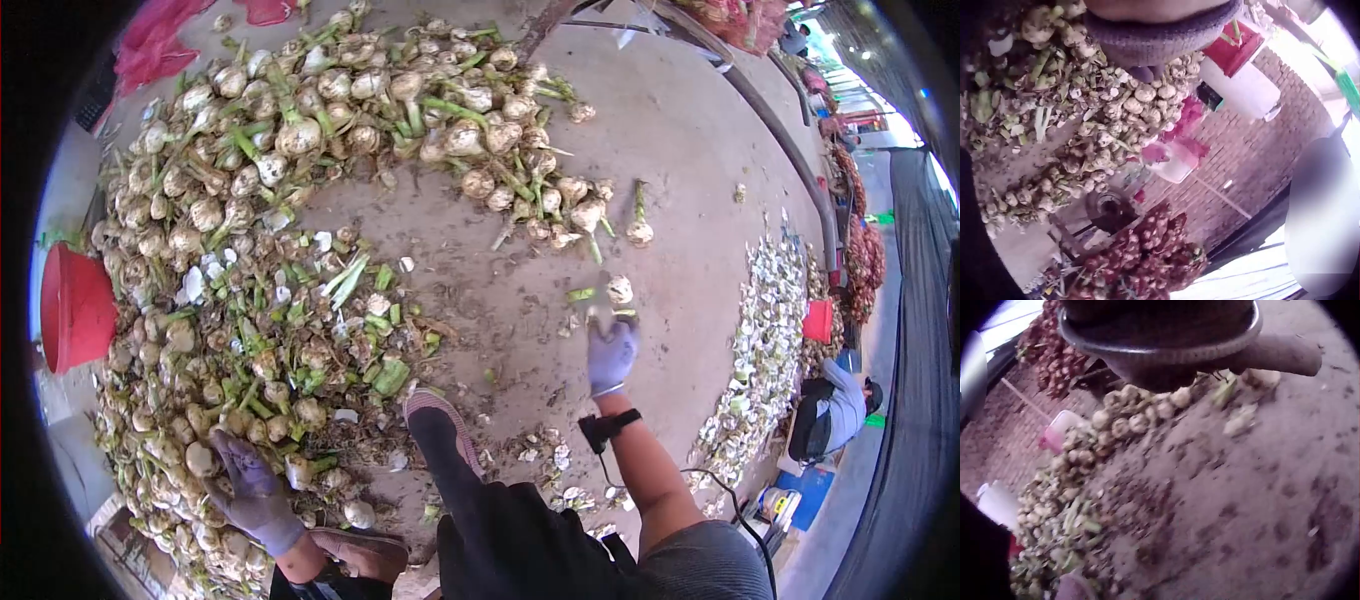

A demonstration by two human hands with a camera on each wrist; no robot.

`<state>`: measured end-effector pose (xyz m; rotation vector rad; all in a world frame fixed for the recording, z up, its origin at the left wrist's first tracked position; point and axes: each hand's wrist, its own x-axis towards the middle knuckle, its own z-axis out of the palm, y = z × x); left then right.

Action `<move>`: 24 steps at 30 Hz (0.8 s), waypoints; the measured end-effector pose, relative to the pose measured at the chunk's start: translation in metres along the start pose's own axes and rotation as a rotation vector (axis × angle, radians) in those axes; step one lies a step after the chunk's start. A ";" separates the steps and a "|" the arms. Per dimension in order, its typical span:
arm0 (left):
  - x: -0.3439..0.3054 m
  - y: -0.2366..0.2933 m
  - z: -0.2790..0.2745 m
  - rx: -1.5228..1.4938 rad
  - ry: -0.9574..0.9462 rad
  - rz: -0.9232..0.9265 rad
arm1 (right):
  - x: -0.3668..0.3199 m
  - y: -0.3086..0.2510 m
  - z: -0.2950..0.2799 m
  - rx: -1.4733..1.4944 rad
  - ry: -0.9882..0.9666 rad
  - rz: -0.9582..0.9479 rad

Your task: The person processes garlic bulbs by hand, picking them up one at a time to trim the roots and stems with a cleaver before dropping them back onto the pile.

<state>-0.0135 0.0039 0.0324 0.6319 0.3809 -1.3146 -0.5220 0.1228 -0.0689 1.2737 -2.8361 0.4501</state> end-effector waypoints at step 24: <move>0.015 -0.134 -0.023 1.187 -0.592 -0.483 | -0.009 -0.246 -0.065 0.251 -0.800 -0.914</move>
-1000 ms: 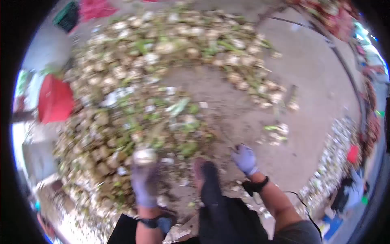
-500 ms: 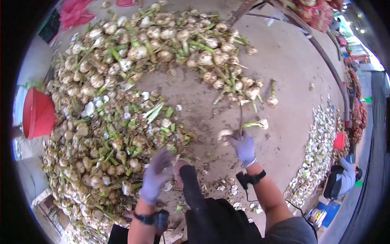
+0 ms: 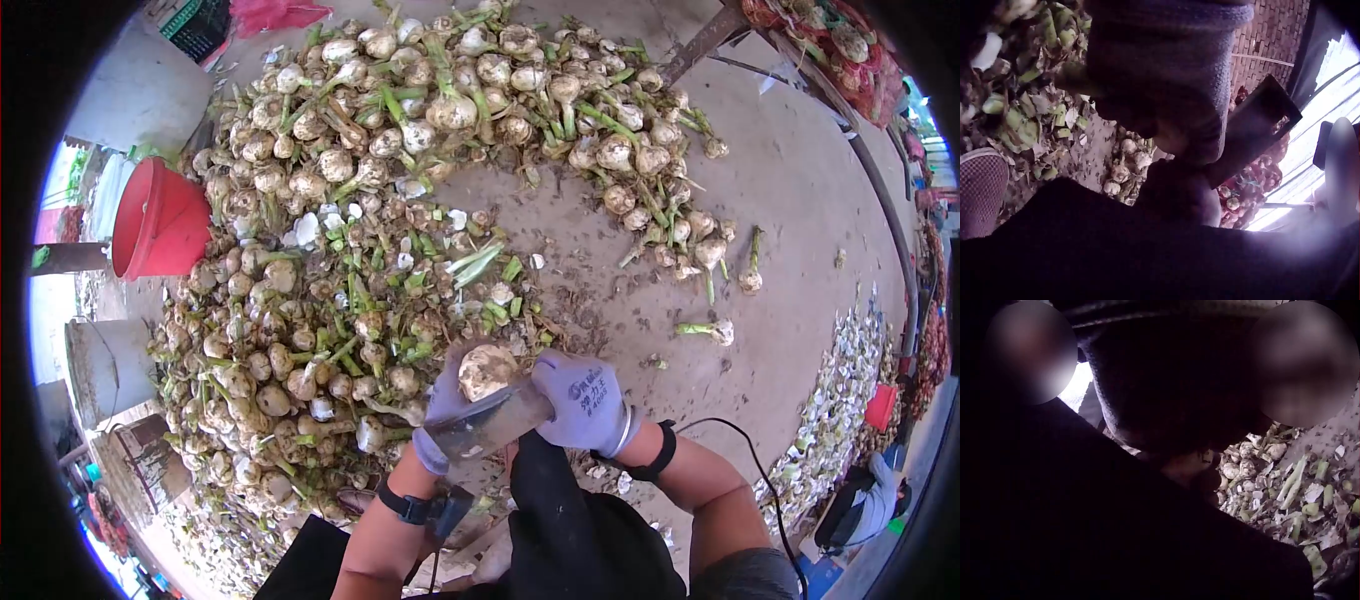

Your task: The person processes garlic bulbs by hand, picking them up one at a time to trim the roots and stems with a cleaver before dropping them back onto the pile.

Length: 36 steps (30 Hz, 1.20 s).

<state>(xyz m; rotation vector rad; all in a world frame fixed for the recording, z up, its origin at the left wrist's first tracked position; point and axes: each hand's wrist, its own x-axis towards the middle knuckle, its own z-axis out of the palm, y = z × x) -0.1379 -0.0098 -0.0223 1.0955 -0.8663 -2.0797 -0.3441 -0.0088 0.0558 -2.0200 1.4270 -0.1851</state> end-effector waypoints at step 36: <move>-0.006 0.021 0.039 0.665 0.031 0.143 | -0.046 0.105 0.024 0.439 0.503 0.603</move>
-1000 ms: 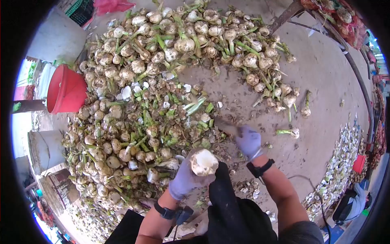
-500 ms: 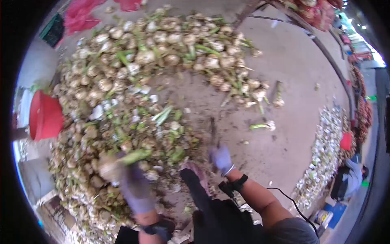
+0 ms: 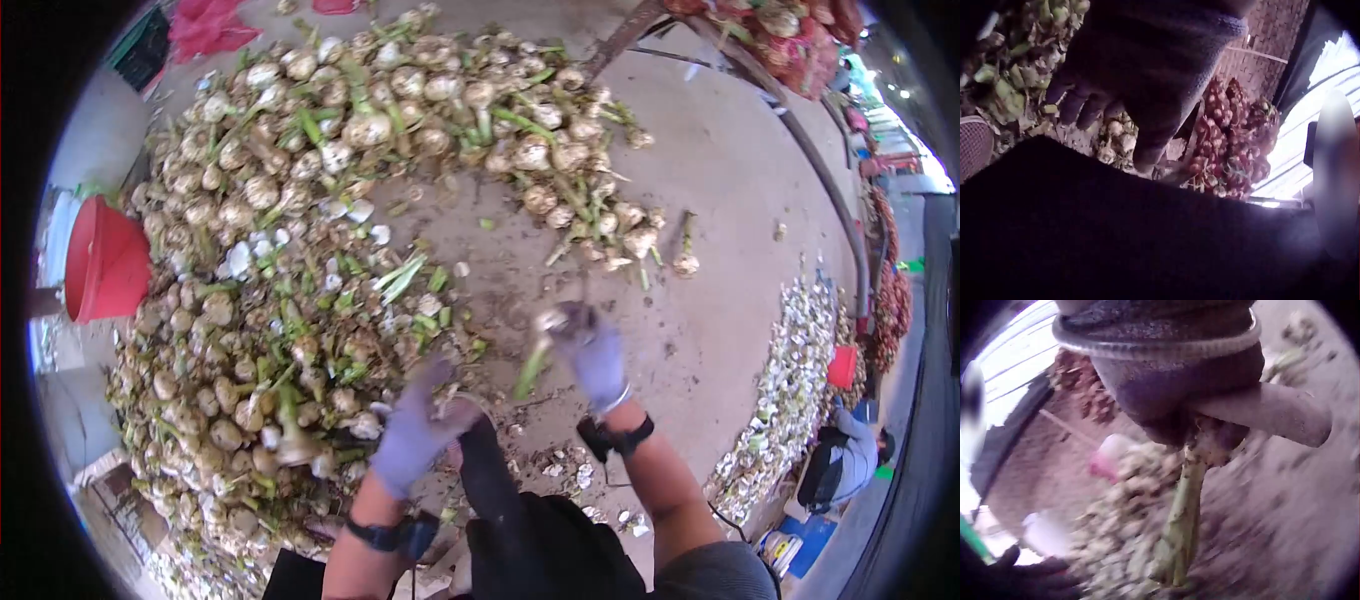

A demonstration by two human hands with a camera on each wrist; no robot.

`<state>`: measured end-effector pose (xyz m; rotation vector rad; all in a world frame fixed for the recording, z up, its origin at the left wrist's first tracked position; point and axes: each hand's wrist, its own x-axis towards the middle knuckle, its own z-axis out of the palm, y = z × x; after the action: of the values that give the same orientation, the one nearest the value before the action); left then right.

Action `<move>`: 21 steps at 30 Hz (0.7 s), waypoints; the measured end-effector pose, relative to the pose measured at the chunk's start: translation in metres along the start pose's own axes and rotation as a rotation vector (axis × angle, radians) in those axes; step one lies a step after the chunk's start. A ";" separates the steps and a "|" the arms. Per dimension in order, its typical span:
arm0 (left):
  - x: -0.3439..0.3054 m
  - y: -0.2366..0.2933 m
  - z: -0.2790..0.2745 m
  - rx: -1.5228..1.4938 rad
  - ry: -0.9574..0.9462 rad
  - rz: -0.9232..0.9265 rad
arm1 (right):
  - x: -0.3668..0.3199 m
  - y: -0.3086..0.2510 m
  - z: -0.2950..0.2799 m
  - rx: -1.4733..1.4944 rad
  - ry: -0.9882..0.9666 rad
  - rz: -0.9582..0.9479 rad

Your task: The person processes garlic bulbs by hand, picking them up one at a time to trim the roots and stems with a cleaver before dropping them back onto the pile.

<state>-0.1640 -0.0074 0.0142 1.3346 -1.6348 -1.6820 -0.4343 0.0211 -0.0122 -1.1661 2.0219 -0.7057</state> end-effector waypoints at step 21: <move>-0.022 -0.009 -0.028 -0.553 -0.029 -0.131 | -0.009 -0.026 0.061 -0.348 -0.293 -0.522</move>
<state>-0.1277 -0.0015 0.0177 1.1515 -0.9931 -2.0383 -0.3701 0.0106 -0.0285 -1.9196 1.6389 -0.3904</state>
